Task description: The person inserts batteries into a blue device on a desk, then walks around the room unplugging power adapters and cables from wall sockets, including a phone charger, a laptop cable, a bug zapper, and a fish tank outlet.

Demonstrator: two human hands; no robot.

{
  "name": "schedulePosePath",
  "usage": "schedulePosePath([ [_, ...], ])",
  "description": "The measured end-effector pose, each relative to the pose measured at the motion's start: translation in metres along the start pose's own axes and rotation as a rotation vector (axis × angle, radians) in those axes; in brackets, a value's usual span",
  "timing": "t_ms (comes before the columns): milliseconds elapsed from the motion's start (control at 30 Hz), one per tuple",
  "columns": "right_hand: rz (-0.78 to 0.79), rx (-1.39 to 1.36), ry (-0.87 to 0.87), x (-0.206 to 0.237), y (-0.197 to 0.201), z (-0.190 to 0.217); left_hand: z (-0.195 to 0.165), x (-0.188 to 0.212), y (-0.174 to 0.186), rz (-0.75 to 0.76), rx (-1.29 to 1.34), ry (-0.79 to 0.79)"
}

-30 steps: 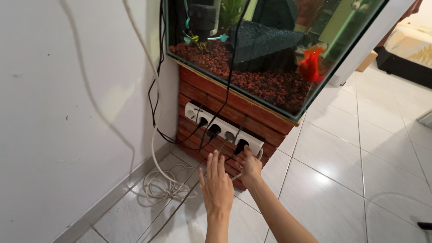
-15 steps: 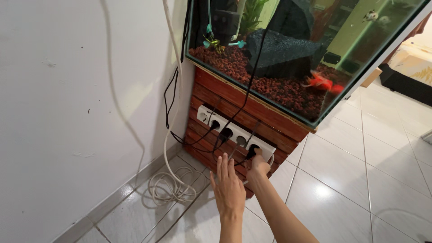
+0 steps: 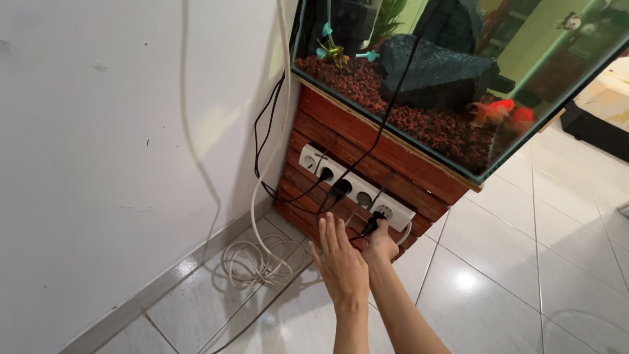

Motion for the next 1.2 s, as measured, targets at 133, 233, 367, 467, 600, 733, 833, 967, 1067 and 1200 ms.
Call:
schedulePosePath([
  [133, 0.275, -0.11, 0.019, -0.004, -0.005, -0.022, 0.01, 0.0, 0.005, -0.007, -0.042, 0.103],
  [233, 0.416, -0.037, -0.059, 0.003, -0.002, -0.042, 0.019, 0.003, 0.007, 0.02, -0.047, 0.175],
  [367, 0.487, 0.135, -0.273, 0.029, 0.012, -0.083, 0.032, 0.006, 0.012, 0.012, -0.083, 0.248],
  [467, 0.7, 0.051, -0.393, 0.044, 0.007, -0.106, 0.041, 0.008, 0.011, 0.031, -0.042, 0.312],
  [600, 0.936, -0.085, -0.433, 0.045, 0.003, -0.118, 0.049, 0.011, 0.008, 0.005, -0.041, 0.338],
  [733, 0.767, 0.373, -0.19, 0.009, 0.021, -0.115, 0.054, 0.009, 0.007, -0.076, -0.049, 0.309],
  [833, 0.64, 0.317, -0.068, -0.014, 0.022, -0.092, 0.056, 0.007, 0.002, -0.05, -0.047, 0.316],
  [967, 0.6, 0.169, 0.099, -0.022, 0.002, -0.053, 0.061, 0.007, 0.001, -0.025, -0.066, 0.337],
  [1067, 0.565, 0.11, 0.079, -0.021, -0.019, -0.028, 0.059, 0.007, 0.004, -0.052, -0.038, 0.316],
  [1200, 0.441, 0.159, 0.028, -0.012, -0.032, -0.009, 0.056, 0.006, 0.007, -0.077, -0.044, 0.291],
])
Point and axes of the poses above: each hand's wrist, its own x-axis away from the middle knuckle, its own y-axis out of the back of the hand, z = x × y, the point moved 7 cm from there along -x, towards the middle knuckle, and after that the axes turned 8 degrees about y, right-handed, at the moved point
